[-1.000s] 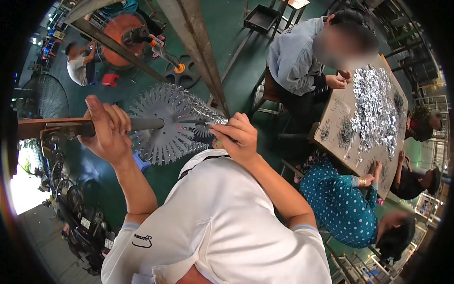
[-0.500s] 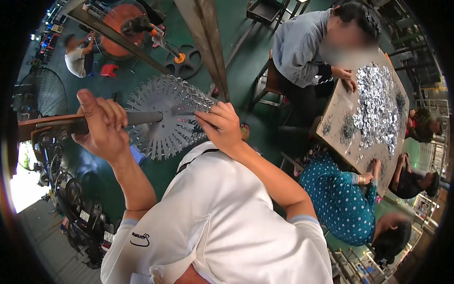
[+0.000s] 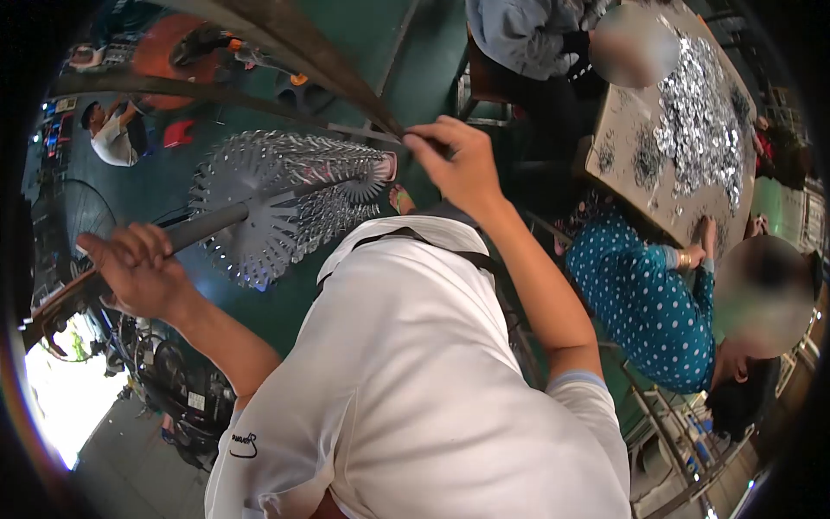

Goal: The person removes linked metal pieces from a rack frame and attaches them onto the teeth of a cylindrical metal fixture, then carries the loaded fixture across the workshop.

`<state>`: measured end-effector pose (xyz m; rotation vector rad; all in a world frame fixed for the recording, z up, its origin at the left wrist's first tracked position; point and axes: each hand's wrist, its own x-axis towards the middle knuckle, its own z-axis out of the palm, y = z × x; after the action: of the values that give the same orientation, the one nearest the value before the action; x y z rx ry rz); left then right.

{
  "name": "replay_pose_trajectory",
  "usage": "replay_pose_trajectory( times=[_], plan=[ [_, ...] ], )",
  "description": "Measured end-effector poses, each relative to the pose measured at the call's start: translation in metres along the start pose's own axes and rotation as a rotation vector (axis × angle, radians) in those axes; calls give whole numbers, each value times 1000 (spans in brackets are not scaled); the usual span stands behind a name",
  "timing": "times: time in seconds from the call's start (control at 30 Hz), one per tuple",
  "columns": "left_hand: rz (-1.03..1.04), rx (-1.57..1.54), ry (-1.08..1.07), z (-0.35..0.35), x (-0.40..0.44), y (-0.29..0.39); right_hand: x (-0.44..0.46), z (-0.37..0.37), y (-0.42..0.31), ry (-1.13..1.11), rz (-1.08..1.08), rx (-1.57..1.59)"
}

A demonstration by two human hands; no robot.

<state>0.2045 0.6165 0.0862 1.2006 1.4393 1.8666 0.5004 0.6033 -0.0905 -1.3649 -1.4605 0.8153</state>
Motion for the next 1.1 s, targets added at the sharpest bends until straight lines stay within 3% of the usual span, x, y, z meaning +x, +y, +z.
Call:
replay_pose_trajectory(
  times=[0.03,0.33,0.7,1.1],
  plan=[
    [-51,-32,-30,-9,5,-3,-6,-8,6,16,145,52],
    [14,107,29,-18,19,0,-68,-44,63,38,462,-52],
    [-12,99,-14,-59,44,13,-90,-58,81,-174,475,-262],
    [-97,-204,-562,-133,78,10,-115,-60,87,-320,566,-360]
  ],
)
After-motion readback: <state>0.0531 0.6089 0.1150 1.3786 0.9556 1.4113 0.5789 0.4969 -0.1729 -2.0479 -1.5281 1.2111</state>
